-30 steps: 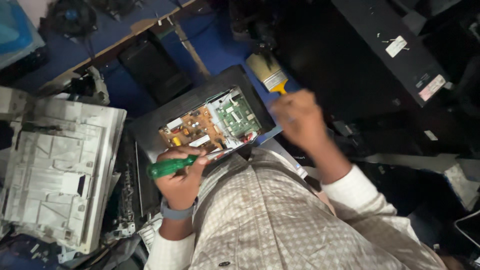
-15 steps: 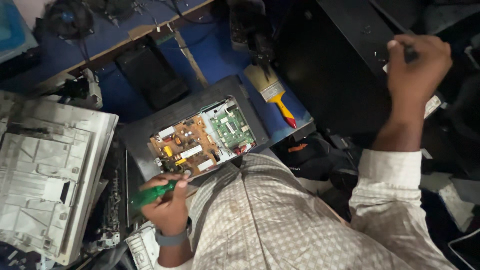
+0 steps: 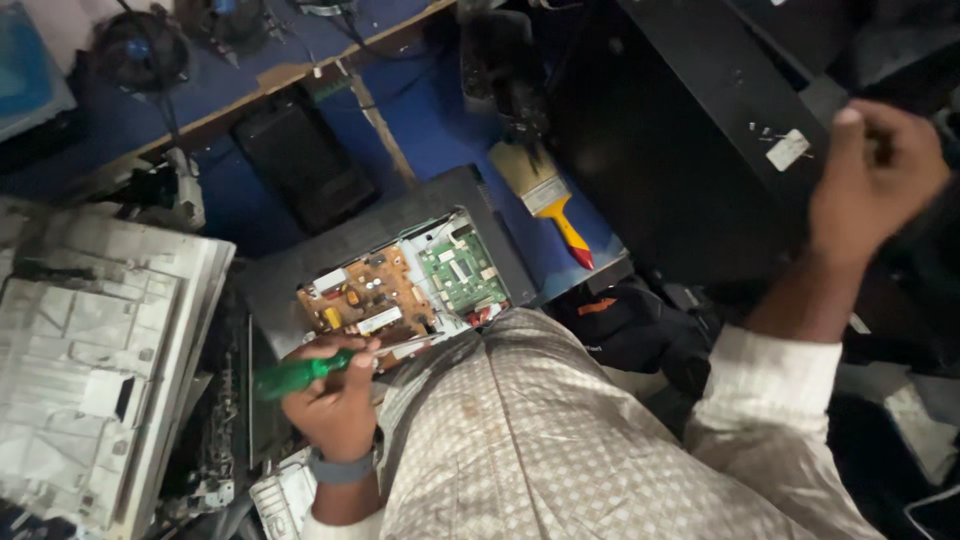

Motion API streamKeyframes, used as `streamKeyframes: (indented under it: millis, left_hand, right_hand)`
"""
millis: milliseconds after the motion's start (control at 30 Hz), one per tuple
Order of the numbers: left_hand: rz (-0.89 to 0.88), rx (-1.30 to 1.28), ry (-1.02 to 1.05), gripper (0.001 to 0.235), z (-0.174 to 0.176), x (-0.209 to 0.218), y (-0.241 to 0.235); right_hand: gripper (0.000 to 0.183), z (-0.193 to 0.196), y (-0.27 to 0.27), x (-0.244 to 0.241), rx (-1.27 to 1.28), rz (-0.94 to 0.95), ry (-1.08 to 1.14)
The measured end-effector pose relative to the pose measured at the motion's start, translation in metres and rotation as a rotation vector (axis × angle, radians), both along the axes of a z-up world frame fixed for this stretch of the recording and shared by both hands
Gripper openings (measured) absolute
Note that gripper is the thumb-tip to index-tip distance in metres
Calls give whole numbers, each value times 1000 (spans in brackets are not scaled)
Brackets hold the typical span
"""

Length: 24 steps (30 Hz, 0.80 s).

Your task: The person uses a green-handled screwdriver to remove screws from a black electronic device on a cluttered workbench. They remove the top cover, exposing the internal circuit board, then continue unscrewing and detaching internal components.

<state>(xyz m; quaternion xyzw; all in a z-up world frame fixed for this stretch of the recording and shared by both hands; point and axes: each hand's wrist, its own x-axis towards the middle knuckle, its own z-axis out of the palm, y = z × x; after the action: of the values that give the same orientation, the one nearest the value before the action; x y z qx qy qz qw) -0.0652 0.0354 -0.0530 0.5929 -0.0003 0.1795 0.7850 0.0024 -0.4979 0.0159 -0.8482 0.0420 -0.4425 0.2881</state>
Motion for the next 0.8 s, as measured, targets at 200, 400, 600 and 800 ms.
streamKeyframes:
  millis: [200, 400, 600, 800]
  left_hand:
    - [-136, 325, 44, 33, 35, 33, -13]
    - [-389, 550, -98, 18, 87, 77, -38]
    - [-369, 784, -261, 48, 93, 105, -43]
    - [-284, 829, -222, 22, 65, 109, -39]
  right_hand:
    - [5, 5, 126, -12, 329, 432, 128]
    - [33, 54, 235, 11, 167, 880, 291]
    - [49, 78, 283, 37, -44, 1031, 258]
    - [44, 62, 299, 50, -20, 990, 316]
